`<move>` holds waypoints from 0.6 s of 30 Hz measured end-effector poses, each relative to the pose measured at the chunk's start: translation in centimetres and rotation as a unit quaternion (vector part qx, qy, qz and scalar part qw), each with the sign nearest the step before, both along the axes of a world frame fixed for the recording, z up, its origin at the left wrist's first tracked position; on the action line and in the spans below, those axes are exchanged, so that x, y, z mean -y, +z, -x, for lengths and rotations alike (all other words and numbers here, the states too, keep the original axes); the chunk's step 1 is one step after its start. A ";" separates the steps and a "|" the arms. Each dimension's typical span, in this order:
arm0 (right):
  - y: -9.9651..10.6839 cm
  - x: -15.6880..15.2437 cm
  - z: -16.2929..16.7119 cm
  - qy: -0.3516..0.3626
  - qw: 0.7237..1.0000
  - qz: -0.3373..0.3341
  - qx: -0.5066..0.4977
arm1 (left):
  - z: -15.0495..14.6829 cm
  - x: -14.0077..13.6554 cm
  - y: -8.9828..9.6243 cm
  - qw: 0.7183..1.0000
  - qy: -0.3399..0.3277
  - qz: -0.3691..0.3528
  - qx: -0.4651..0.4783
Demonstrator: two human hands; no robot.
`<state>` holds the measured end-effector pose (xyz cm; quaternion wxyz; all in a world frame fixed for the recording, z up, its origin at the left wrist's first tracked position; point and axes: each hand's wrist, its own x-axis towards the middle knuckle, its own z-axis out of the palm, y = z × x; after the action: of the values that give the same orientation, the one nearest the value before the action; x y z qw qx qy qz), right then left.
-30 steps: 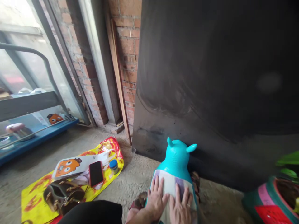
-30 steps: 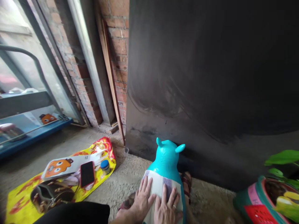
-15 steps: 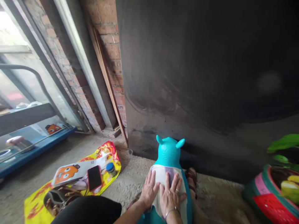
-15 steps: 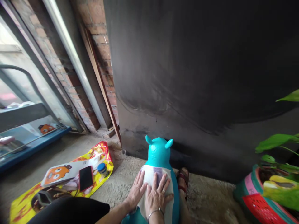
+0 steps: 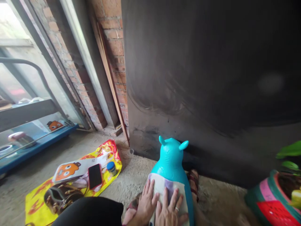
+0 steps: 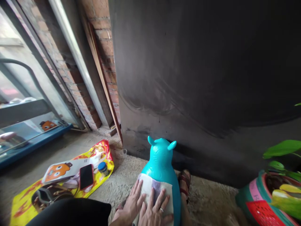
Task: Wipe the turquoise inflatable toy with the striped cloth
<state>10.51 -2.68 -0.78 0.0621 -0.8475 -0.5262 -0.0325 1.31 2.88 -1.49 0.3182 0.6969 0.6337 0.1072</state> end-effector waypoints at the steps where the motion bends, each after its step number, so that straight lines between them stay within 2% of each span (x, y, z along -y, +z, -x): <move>1: 0.3 -1.0 -0.3 0.001 1.000 0.011 -0.002 | -0.3 -1.0 -0.1 1.000 -0.005 0.003 0.011; 6: 1.0 -5.4 -1.5 0.012 1.000 0.028 0.006 | -1.7 -5.4 -0.3 0.999 -0.013 0.020 0.041; 9: 1.3 -6.3 -1.7 0.002 0.999 0.028 0.028 | -2.2 -6.1 -0.1 0.998 -0.006 0.035 0.056; 12: 1.3 -5.4 -1.6 0.005 0.998 0.041 0.051 | -2.1 -4.9 0.7 0.996 0.011 0.053 0.070; 14: 0.5 -3.7 -1.5 0.009 0.997 0.047 0.064 | -1.6 -3.2 1.2 0.995 0.018 0.062 0.072; 16: -1.2 -1.2 -1.6 0.015 0.997 0.023 0.074 | -0.8 -0.8 1.4 0.996 0.015 0.064 0.066; 18: -3.5 1.6 -1.7 0.049 0.995 -0.042 0.075 | 0.3 1.8 1.1 0.997 0.000 0.058 0.056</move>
<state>12.26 -4.31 -4.28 0.0598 -0.8125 -0.5685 -0.1149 1.00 1.12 -0.42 0.3930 0.6702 0.6200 0.1097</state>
